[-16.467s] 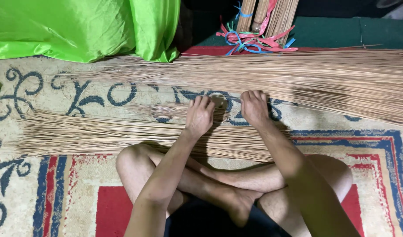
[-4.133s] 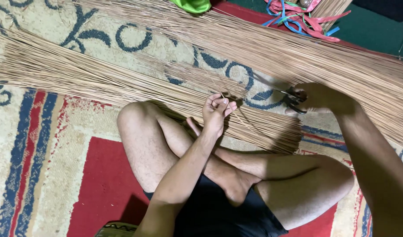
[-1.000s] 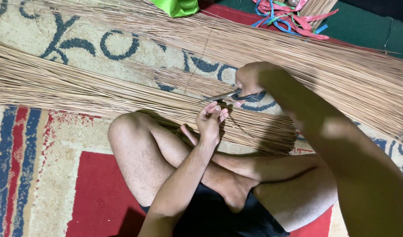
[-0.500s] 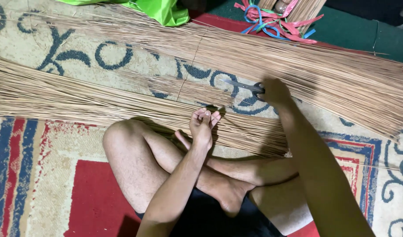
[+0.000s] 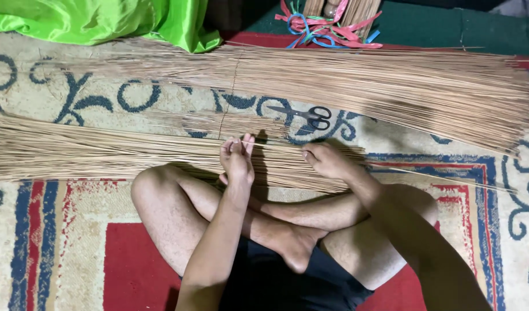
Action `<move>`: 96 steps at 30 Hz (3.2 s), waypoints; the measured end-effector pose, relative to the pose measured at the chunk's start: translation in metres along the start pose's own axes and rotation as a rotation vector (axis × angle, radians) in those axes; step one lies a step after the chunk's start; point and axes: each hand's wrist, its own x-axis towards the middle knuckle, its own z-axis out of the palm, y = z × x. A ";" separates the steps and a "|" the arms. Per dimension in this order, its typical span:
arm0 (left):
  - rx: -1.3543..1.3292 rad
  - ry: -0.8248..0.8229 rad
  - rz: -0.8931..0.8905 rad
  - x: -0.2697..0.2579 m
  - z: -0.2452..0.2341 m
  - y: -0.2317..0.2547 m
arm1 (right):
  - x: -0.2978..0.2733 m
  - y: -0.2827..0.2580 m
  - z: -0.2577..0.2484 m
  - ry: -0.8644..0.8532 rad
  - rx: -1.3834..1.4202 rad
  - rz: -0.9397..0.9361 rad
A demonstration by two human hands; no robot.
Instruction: Sorting, aligning, and trimming palm leaf ribs to assemble a broom
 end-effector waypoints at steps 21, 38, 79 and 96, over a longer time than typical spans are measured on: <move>2.247 -1.074 0.799 -0.085 0.088 0.057 | 0.012 -0.003 0.042 0.230 -0.195 -0.146; 2.367 -1.007 0.902 -0.029 0.056 0.136 | -0.042 0.056 -0.006 0.195 -0.147 -0.029; 2.332 -1.151 0.809 -0.057 0.018 0.058 | -0.011 0.126 0.122 0.689 -0.441 -0.168; 2.127 -1.095 1.121 -0.010 -0.023 0.014 | -0.012 0.120 0.113 0.713 -0.354 -0.076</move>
